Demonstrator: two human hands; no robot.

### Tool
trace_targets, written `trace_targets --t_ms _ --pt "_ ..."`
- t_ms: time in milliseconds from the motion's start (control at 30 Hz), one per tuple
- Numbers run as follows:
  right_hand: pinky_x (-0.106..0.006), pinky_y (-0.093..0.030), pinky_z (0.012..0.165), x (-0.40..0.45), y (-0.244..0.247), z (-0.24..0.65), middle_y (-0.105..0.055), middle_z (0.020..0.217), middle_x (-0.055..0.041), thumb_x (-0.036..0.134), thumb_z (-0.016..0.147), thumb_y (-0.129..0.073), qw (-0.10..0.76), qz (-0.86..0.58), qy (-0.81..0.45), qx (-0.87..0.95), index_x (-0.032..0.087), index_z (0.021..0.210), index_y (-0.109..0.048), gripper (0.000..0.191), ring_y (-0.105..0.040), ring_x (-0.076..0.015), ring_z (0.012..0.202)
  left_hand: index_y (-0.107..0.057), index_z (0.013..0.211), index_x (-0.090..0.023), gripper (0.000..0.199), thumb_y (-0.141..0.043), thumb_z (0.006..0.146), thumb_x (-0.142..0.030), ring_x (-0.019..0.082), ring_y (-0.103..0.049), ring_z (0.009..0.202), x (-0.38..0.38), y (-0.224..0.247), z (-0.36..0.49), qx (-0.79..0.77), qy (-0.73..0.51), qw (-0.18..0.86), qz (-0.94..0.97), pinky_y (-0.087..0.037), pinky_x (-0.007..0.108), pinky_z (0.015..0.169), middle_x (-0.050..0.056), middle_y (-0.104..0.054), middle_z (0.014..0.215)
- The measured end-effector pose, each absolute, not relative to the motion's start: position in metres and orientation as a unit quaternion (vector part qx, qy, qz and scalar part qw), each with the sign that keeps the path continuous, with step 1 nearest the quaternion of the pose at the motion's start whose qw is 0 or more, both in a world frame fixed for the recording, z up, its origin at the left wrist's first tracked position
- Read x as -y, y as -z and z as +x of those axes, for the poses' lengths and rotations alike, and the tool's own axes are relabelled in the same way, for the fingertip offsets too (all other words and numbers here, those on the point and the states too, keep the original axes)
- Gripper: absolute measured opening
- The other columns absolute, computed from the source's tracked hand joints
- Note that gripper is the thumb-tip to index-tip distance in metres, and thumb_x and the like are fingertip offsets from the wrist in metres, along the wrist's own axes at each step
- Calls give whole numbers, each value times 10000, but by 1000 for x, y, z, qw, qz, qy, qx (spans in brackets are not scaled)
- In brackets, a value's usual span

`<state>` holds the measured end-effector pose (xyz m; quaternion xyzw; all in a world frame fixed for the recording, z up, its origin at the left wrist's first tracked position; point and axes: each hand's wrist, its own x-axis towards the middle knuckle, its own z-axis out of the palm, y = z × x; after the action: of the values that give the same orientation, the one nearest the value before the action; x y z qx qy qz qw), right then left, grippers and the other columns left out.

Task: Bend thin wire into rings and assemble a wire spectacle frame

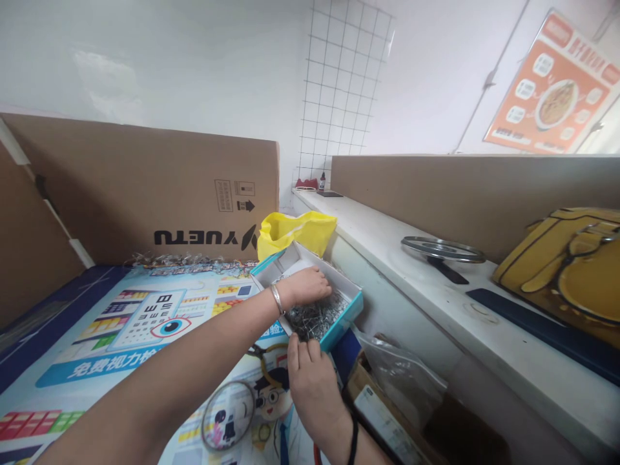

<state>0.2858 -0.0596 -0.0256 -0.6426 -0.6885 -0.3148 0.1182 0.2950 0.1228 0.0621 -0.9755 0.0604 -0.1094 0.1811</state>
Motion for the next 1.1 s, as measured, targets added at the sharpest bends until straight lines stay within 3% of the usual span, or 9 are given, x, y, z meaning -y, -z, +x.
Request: trace_targets --t_ms 267,433,833,1100 --pt "-347 -416 517 59 24 285 -611 866 -174 -10 715 -497 117 -648 313 684 -30 1198 -489 484 -521 -270 765 -603 845 -161 165 -503 783 -44 204 -586 811 -125 -71 281 15 110 86 -990 -407 304 726 65 -651 839" --pt "-336 -417 523 59 25 285 -618 853 -175 -5 708 -509 113 -643 325 684 -32 1185 -501 477 -520 -264 764 -617 810 -164 141 -511 761 -85 176 -566 816 -130 -71 280 49 131 -23 -990 -430 265 735 42 -629 889" --pt "-353 -410 516 58 29 286 -611 862 -166 3 707 -510 117 -645 320 684 -28 1202 -481 497 -520 -272 757 -525 823 -158 111 -424 830 -206 113 -543 736 -132 -77 282 148 209 -287 -923 -463 219 687 -12 -590 775" --pt "-346 -416 537 59 27 286 -617 882 -162 30 711 -560 111 -649 328 677 4 1199 -505 493 -519 -263 781 -517 863 -168 78 -452 835 -200 110 -581 741 -129 -91 244 151 124 -359 -913 -483 238 711 0 -621 797"
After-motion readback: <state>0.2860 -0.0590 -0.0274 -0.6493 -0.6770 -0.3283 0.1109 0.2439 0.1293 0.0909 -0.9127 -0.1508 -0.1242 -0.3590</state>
